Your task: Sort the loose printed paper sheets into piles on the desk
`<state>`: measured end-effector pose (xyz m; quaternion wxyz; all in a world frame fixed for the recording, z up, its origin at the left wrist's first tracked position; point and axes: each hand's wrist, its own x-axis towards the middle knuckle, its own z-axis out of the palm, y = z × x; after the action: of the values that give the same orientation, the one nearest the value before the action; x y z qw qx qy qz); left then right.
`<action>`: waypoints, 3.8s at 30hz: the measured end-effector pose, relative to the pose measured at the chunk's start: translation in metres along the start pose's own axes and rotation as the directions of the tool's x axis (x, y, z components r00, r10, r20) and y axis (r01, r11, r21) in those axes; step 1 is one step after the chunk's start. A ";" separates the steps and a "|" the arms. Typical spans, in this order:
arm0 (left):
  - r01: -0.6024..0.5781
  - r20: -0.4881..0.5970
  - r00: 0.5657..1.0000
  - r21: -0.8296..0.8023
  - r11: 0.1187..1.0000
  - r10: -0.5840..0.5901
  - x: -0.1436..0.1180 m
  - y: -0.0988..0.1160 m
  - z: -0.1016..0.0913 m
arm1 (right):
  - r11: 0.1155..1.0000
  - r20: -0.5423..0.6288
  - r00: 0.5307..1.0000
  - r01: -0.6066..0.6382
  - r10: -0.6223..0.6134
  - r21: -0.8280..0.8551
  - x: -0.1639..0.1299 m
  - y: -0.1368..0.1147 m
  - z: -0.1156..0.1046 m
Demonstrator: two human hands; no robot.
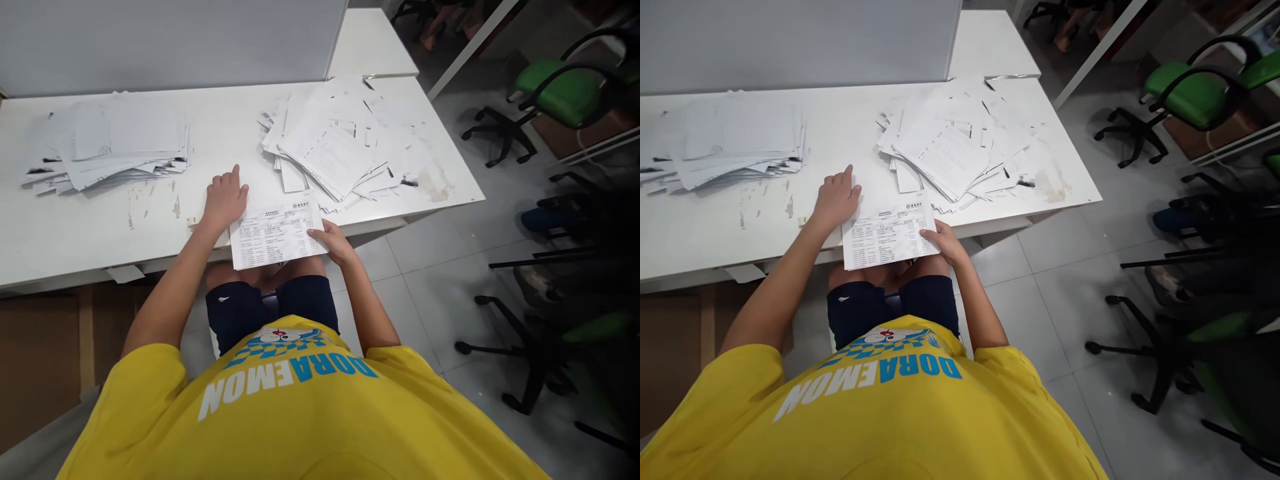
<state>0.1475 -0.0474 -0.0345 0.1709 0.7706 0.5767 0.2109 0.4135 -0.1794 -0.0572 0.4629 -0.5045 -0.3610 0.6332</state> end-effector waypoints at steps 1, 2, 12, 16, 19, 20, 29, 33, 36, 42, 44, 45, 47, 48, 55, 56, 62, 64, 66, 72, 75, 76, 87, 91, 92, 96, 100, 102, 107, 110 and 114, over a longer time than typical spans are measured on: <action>-0.003 0.005 1.000 0.029 1.000 0.003 -0.001 0.002 0.001 | 1.000 -0.006 1.000 0.001 -0.001 0.002 -0.001 0.001 0.000; -0.004 0.007 1.000 0.054 0.999 0.004 -0.001 0.005 0.001 | 1.000 -0.012 1.000 0.002 -0.002 0.003 -0.001 0.001 0.000; 0.083 -0.002 0.997 -0.010 0.997 -0.083 0.004 0.011 0.000 | 0.999 -0.038 0.999 0.029 -0.030 -0.017 -0.002 0.006 -0.001; 0.203 0.043 0.979 -0.096 0.975 -0.199 0.012 0.004 -0.011 | 0.999 -0.050 0.997 0.052 -0.052 -0.012 -0.004 0.010 0.003; 0.231 0.055 0.973 -0.260 0.938 -0.224 0.013 -0.002 -0.022 | 0.996 -0.069 0.995 0.067 -0.070 -0.050 -0.008 0.006 0.009; 0.230 0.047 0.973 -0.301 0.925 -0.226 0.012 -0.004 -0.024 | 0.993 -0.071 0.993 0.084 -0.090 -0.088 -0.011 0.002 0.010; 0.209 -0.034 0.965 -0.502 0.839 -0.261 0.009 -0.017 -0.028 | 0.930 -0.253 0.911 0.261 -0.326 -0.260 -0.009 -0.055 -0.017; 0.207 -0.053 0.962 -0.505 0.838 -0.269 0.006 -0.015 -0.025 | 0.911 -0.458 0.794 0.399 -0.400 -0.104 0.037 -0.070 -0.041; 0.199 -0.080 0.957 -0.523 0.829 -0.280 0.000 -0.008 -0.024 | 0.914 -0.577 0.710 0.282 -0.403 -0.292 0.072 -0.075 -0.051; -0.025 -0.191 0.973 -0.645 0.764 -0.129 -0.014 -0.016 -0.057 | 0.798 -0.768 0.424 -0.151 -0.480 -0.583 0.096 -0.056 -0.069; -0.091 -0.258 0.964 -0.554 0.828 -0.067 -0.007 -0.037 -0.080 | 0.832 -0.802 0.359 -0.111 -0.477 -0.544 0.094 -0.041 -0.075; -0.075 -0.276 0.960 -0.436 0.897 -0.054 -0.001 -0.052 -0.092 | 0.844 -0.809 0.333 -0.067 -0.484 -0.533 0.093 -0.034 -0.078; 0.051 -0.259 0.963 -0.090 0.995 -0.073 0.015 -0.085 -0.114 | 0.851 -0.809 0.313 -0.004 -0.497 -0.525 0.091 -0.024 -0.081; 0.143 -0.239 0.964 0.083 0.986 -0.120 0.022 -0.101 -0.123 | 0.847 -0.801 0.320 0.010 -0.506 -0.531 0.090 -0.022 -0.082; 0.303 -0.089 0.953 0.317 0.899 -0.290 0.034 -0.166 -0.138 | 0.843 -0.785 0.330 0.066 -0.524 -0.535 0.088 -0.020 -0.082; 0.295 -0.104 0.956 0.341 0.893 -0.276 0.034 -0.168 -0.138 | 0.843 -0.787 0.322 0.077 -0.526 -0.532 0.089 -0.019 -0.082; 0.207 -0.217 0.968 0.416 0.885 -0.125 0.035 -0.160 -0.149 | 0.855 -0.810 0.279 0.108 -0.515 -0.507 0.091 -0.021 -0.082; 0.157 -0.243 0.968 0.417 0.895 -0.057 0.033 -0.151 -0.155 | 0.858 -0.819 0.257 0.135 -0.513 -0.496 0.085 -0.026 -0.075; 0.099 -0.288 0.957 0.421 0.902 0.029 0.025 -0.136 -0.157 | 0.816 -0.792 0.201 0.180 -0.577 -0.549 0.072 -0.031 -0.060; -0.249 -0.344 0.819 0.508 0.825 0.459 -0.055 -0.051 -0.113 | 0.932 -0.497 0.802 0.361 -0.332 -0.040 -0.004 -0.009 0.026; -0.430 -0.358 0.645 0.560 0.708 0.675 -0.106 -0.002 -0.066 | 0.955 0.063 0.994 0.072 -0.094 0.287 -0.043 0.010 0.065; -0.416 -0.359 0.675 0.536 0.735 0.645 -0.118 0.012 -0.049 | 0.942 0.114 0.990 0.035 -0.077 0.333 -0.053 0.013 0.075; -0.381 -0.211 0.888 0.157 0.911 0.408 -0.158 0.039 0.041 | 0.968 -0.279 0.927 0.249 -0.249 -0.037 -0.046 0.001 0.027; -0.305 -0.359 0.903 -0.143 0.942 0.238 -0.131 0.032 0.012 | 0.875 -0.166 0.867 0.434 -0.471 -0.215 -0.040 -0.023 0.002; -0.299 -0.399 0.894 -0.189 0.935 0.205 -0.121 0.031 -0.001 | 0.856 -0.135 0.855 0.467 -0.501 -0.219 -0.037 -0.033 0.001; -0.393 -0.476 0.858 -0.362 0.845 0.195 -0.085 0.030 -0.048 | 0.838 -0.151 0.833 0.492 -0.532 -0.236 -0.017 -0.062 0.016; -0.314 -0.451 0.889 -0.463 0.829 0.085 -0.079 0.029 -0.058 | 0.857 -0.255 0.823 0.452 -0.508 -0.247 0.006 -0.050 0.037; -0.274 -0.478 0.879 -0.505 0.819 0.000 -0.082 0.025 -0.045 | 0.869 -0.274 0.827 0.444 -0.491 -0.218 0.015 -0.033 0.040; -0.238 -0.520 0.844 -0.584 0.776 -0.132 -0.081 0.009 -0.005 | 0.886 -0.171 0.875 0.423 -0.454 -0.189 0.030 -0.011 0.026; -0.224 -0.511 0.843 -0.618 0.754 -0.169 -0.078 0.003 0.006 | 0.897 -0.131 0.895 0.401 -0.427 -0.186 0.037 -0.018 0.018; -0.212 -0.538 0.825 -0.578 0.788 -0.173 -0.077 0.007 0.010 | 0.906 -0.119 0.905 0.387 -0.409 -0.175 0.042 -0.023 0.027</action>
<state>0.1394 -0.1231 -0.0497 0.2315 0.5803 0.4913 0.6069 0.3903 -0.1322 -0.0421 0.5705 -0.4997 -0.4655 0.4563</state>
